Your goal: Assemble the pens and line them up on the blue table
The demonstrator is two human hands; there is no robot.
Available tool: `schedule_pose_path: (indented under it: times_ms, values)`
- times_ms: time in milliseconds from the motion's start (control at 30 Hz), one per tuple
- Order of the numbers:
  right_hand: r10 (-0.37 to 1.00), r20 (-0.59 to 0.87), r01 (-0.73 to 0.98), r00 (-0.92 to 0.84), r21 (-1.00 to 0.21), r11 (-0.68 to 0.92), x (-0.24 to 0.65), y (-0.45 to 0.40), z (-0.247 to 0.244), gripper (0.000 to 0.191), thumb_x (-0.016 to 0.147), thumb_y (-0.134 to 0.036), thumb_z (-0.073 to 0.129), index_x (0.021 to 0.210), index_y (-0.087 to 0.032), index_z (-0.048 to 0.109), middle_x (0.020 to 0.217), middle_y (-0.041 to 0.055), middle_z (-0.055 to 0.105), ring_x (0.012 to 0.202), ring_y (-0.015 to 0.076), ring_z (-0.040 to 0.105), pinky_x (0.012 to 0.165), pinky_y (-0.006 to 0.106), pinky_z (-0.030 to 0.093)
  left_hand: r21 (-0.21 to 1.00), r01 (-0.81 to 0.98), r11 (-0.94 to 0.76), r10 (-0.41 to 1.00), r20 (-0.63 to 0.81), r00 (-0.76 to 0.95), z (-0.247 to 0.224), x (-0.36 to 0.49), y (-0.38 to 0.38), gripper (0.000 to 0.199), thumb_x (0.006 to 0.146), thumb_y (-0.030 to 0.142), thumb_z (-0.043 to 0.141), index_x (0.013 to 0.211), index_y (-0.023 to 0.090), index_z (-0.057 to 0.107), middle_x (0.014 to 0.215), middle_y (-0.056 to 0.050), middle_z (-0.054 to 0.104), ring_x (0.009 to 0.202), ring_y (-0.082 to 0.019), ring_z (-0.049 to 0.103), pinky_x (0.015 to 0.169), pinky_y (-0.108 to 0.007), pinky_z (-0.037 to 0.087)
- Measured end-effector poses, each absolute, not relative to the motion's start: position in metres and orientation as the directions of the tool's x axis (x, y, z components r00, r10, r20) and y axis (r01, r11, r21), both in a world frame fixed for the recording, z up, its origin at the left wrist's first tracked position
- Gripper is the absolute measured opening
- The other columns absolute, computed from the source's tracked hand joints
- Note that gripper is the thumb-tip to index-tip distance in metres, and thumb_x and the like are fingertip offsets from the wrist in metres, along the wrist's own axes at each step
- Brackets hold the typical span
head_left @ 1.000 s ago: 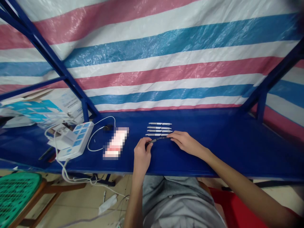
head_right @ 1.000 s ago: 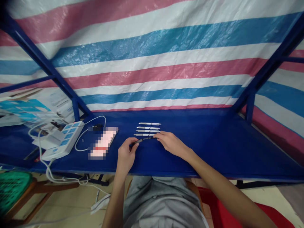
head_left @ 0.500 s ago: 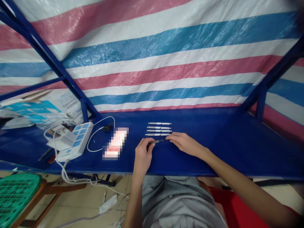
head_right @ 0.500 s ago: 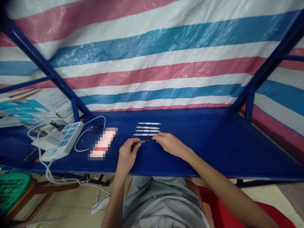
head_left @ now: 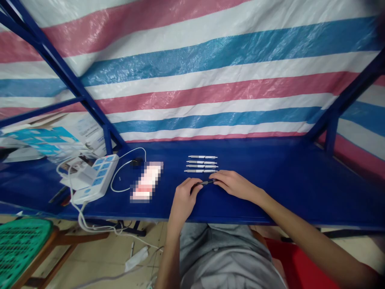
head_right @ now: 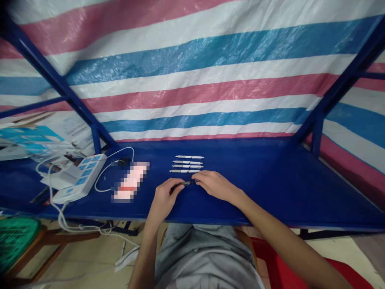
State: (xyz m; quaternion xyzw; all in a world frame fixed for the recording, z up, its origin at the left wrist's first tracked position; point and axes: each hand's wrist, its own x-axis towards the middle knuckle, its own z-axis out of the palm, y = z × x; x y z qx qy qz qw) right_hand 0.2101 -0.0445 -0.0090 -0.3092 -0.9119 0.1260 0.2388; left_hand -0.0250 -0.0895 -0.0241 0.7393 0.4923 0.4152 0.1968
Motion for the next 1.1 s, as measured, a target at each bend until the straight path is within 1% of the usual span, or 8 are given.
schedule_pose_path:
  times_ms: [100, 267, 467, 633, 733, 900, 1000, 1100]
  values:
    - [0.624, 0.342, 0.504, -0.702, -0.38, 0.775, 0.2101, -0.0447, -0.0095, 0.024, 0.104, -0.022, 0.05, 0.121, -0.02, 0.066, 0.111, 0.0094, 0.072, 0.099, 0.0228, 0.07, 0.088, 0.035, 0.056, 0.702, 0.556, -0.445, 0.891, 0.409, 0.196, -0.0237, -0.0246, -0.0906, 0.016, 0.099, 0.027, 0.057, 0.105, 0.024, 0.072, 0.098, -0.003, 0.072, 0.086, -0.018, 0.068, 0.081, -0.029, 0.054]
    - [0.621, 0.322, 0.513, -0.715, -0.363, 0.778, 0.2098, -0.0459, -0.0058, 0.021, 0.105, -0.023, 0.051, 0.118, -0.02, 0.067, 0.111, 0.009, 0.073, 0.098, 0.0225, 0.07, 0.087, 0.033, 0.055, 0.71, 0.55, -0.44, 0.893, 0.41, 0.186, -0.0233, -0.0247, -0.0912, 0.016, 0.099, 0.027, 0.058, 0.106, 0.025, 0.072, 0.099, -0.003, 0.072, 0.087, -0.018, 0.068, 0.081, -0.03, 0.054]
    - [0.618, 0.306, 0.523, -0.724, -0.341, 0.781, 0.2094, -0.047, -0.0028, 0.02, 0.105, -0.023, 0.052, 0.114, -0.019, 0.069, 0.101, 0.0079, 0.073, 0.09, 0.0222, 0.07, 0.081, 0.032, 0.054, 0.715, 0.547, -0.436, 0.895, 0.407, 0.183, -0.0222, -0.0244, -0.092, 0.016, 0.1, 0.027, 0.057, 0.106, 0.025, 0.072, 0.1, -0.003, 0.072, 0.09, -0.018, 0.068, 0.083, -0.03, 0.054]
    - [0.609, 0.304, 0.513, -0.733, -0.34, 0.788, 0.2094, -0.0474, -0.0031, 0.02, 0.105, -0.022, 0.052, 0.114, -0.019, 0.069, 0.101, 0.0078, 0.073, 0.091, 0.0224, 0.07, 0.082, 0.032, 0.053, 0.716, 0.544, -0.438, 0.894, 0.411, 0.179, -0.0219, -0.0245, -0.0921, 0.017, 0.1, 0.026, 0.057, 0.107, 0.024, 0.072, 0.1, -0.003, 0.072, 0.089, -0.018, 0.068, 0.083, -0.029, 0.055]
    - [0.627, 0.288, 0.522, -0.724, -0.366, 0.77, 0.2091, -0.0473, -0.0045, 0.02, 0.105, -0.023, 0.052, 0.116, -0.02, 0.069, 0.106, 0.0076, 0.073, 0.094, 0.0227, 0.071, 0.083, 0.032, 0.053, 0.713, 0.546, -0.44, 0.892, 0.418, 0.174, -0.0231, -0.025, -0.0912, 0.017, 0.1, 0.027, 0.056, 0.108, 0.024, 0.072, 0.101, -0.003, 0.072, 0.089, -0.018, 0.069, 0.082, -0.029, 0.055]
    - [0.645, 0.264, 0.505, -0.717, -0.44, 0.743, 0.2084, -0.047, -0.0066, 0.021, 0.105, -0.024, 0.053, 0.121, -0.021, 0.068, 0.116, 0.0067, 0.073, 0.1, 0.022, 0.07, 0.087, 0.031, 0.053, 0.721, 0.559, -0.409, 0.905, 0.398, 0.15, -0.0248, -0.025, -0.0901, 0.018, 0.1, 0.03, 0.057, 0.107, 0.024, 0.073, 0.103, -0.003, 0.075, 0.094, -0.019, 0.071, 0.082, -0.029, 0.055]
    - [0.64, 0.268, 0.495, -0.72, -0.447, 0.745, 0.2079, -0.0468, -0.0073, 0.021, 0.105, -0.025, 0.053, 0.12, -0.021, 0.067, 0.115, 0.0069, 0.073, 0.1, 0.022, 0.07, 0.088, 0.031, 0.053, 0.724, 0.566, -0.395, 0.913, 0.376, 0.155, -0.0252, -0.0244, -0.09, 0.016, 0.099, 0.029, 0.06, 0.103, 0.024, 0.075, 0.102, -0.002, 0.077, 0.094, -0.02, 0.072, 0.085, -0.03, 0.055]
    - [0.64, 0.264, 0.499, -0.722, -0.442, 0.745, 0.2077, -0.0469, -0.0075, 0.02, 0.105, -0.025, 0.053, 0.118, -0.021, 0.067, 0.109, 0.0068, 0.074, 0.096, 0.0218, 0.07, 0.085, 0.031, 0.053, 0.727, 0.558, -0.4, 0.913, 0.372, 0.17, -0.0254, -0.0237, -0.0901, 0.013, 0.097, 0.027, 0.063, 0.102, 0.025, 0.075, 0.102, 0.0, 0.078, 0.094, -0.019, 0.072, 0.086, -0.03, 0.055]
